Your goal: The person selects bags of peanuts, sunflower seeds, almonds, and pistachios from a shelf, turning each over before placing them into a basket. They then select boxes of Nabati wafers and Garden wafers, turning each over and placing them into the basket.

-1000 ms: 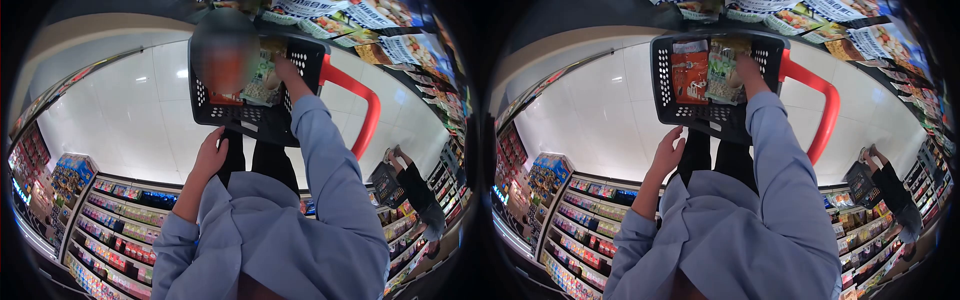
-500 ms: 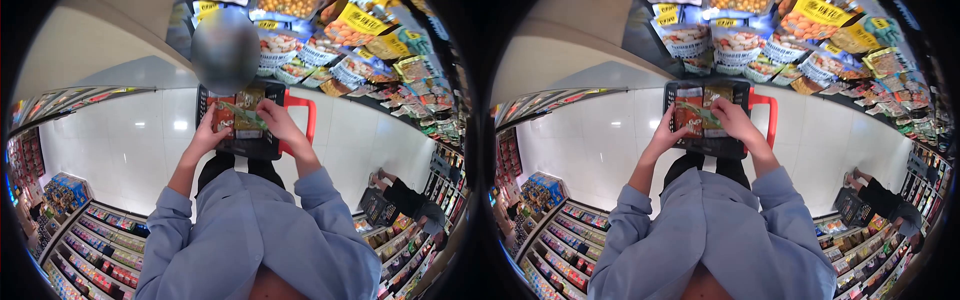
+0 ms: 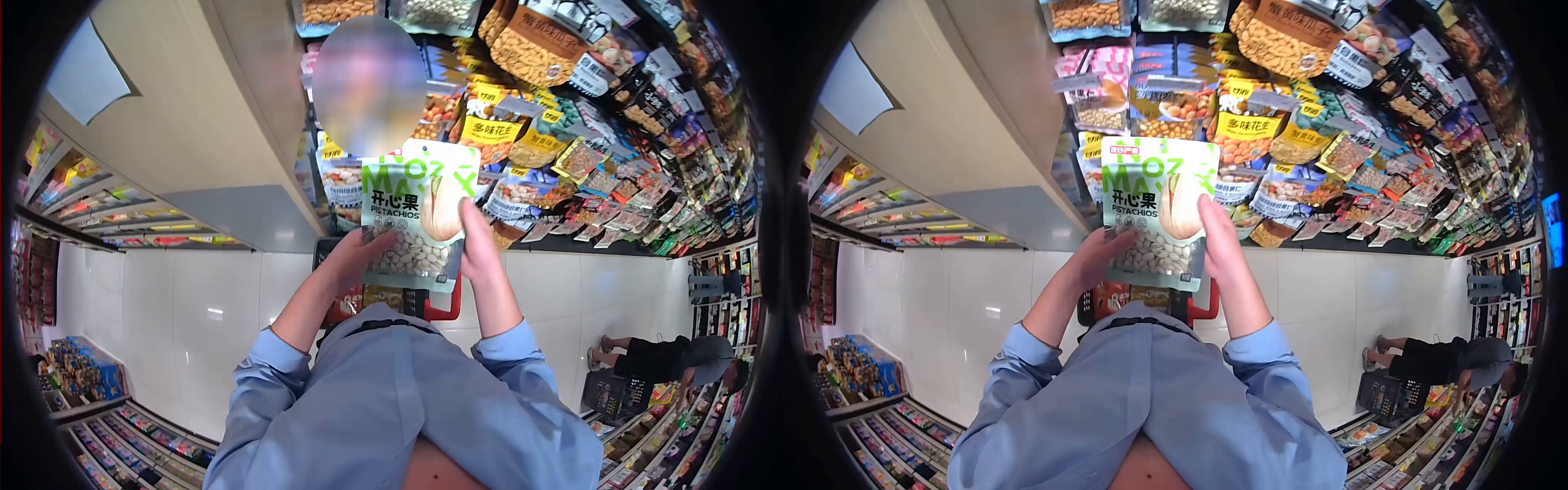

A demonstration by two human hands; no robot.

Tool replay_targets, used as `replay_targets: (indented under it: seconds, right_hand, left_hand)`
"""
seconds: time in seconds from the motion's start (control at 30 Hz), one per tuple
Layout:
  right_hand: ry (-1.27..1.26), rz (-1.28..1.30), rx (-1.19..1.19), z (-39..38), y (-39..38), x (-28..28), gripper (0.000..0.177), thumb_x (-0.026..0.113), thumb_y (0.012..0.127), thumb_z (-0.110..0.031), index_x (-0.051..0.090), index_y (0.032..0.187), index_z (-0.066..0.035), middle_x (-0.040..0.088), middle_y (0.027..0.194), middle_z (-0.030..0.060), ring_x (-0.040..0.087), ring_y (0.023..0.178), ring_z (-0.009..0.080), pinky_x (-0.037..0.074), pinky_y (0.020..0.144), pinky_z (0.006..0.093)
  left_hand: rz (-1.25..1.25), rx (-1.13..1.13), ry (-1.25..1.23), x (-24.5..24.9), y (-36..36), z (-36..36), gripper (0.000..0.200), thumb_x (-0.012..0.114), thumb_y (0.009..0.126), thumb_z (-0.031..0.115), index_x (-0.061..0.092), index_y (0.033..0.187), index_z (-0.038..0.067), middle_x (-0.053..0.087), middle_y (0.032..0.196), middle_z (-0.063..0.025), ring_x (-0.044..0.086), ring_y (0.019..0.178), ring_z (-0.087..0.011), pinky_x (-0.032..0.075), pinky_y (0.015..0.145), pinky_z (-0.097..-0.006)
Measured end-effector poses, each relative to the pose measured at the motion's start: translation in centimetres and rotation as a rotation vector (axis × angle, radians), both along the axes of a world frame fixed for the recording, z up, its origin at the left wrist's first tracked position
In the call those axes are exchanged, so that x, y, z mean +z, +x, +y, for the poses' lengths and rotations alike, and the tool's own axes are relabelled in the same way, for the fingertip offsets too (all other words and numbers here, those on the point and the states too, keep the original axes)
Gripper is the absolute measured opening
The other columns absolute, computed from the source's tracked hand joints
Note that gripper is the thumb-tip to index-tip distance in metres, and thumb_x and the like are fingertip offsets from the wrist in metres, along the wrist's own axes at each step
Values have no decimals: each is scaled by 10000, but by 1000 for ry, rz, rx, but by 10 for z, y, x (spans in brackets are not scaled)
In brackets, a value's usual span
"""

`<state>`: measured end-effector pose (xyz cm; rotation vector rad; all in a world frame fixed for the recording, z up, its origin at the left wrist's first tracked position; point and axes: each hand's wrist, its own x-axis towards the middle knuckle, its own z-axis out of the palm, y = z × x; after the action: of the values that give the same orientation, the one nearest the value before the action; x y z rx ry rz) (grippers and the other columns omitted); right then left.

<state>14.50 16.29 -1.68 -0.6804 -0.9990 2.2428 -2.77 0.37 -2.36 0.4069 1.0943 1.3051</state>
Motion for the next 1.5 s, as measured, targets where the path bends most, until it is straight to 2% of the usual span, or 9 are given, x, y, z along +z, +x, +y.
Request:
replay_targets:
  seconds: [0.2,0.53,0.7,0.77,0.87,0.9,1.23,1.4,1.5]
  right_hand:
    - [52,-60,64,-4,18,27,347,583,1008,-196,565,1298,-7,658,1218,113,660,1054,194,540,907,346]
    - [131,-18,34,0,25,40,319,601,1003,-216,602,1248,-11,674,1172,68,638,1018,136,503,897,301]
    - [157,-72,18,21,17,34,327,582,1013,-215,583,1269,-12,663,1196,65,607,1080,128,482,916,284]
    - [207,21,48,39,10,40,352,565,1022,-227,564,1294,-3,657,1213,73,608,1089,137,483,922,292]
    - [291,91,50,71,-11,68,378,539,1033,-235,540,1319,11,651,1228,87,612,1098,143,486,925,300]
    - [319,101,44,82,-21,79,385,530,1036,-237,534,1326,15,649,1232,91,613,1100,144,487,925,302]
    - [768,231,-25,189,-118,160,323,486,1051,-235,577,1252,0,676,1090,51,630,919,102,522,819,284]
    - [771,269,30,207,-135,172,334,493,1052,-245,571,1268,-3,668,1118,50,622,952,102,513,851,287]
    - [750,312,-7,216,-147,172,324,497,1043,-217,604,1240,18,678,1111,57,606,967,114,481,881,297]
  left_hand:
    - [-41,-18,-116,20,-1,14,412,624,977,340,605,1256,36,647,1207,-98,654,1047,-200,546,901,-360]
    - [-25,-16,143,49,8,24,399,581,1011,303,564,1301,30,663,1193,-75,647,1062,-170,539,895,-335]
    - [592,75,176,58,8,45,423,618,984,194,523,1336,-21,646,1222,-70,592,1105,-141,451,973,-320]
    - [852,194,374,62,5,60,619,661,935,156,377,1450,-35,561,1341,-175,557,1204,-231,427,1031,-363]
    - [1608,339,462,109,0,81,832,686,871,149,209,1516,-71,297,1504,-341,349,1390,-460,311,1148,-454]
    - [1739,385,555,123,-2,93,802,677,879,128,232,1524,-40,300,1519,-318,324,1420,-430,282,1166,-456]
    - [2218,647,535,228,-48,237,756,588,940,371,285,1514,-17,242,1569,-280,199,1472,-447,147,1173,-606]
    - [2315,591,394,247,-58,256,689,609,914,365,384,1444,-15,418,1406,-244,369,1329,-418,176,1153,-620]
    - [2403,729,511,241,-67,268,635,615,904,357,438,1388,-13,461,1326,-219,413,1255,-389,181,1147,-623]
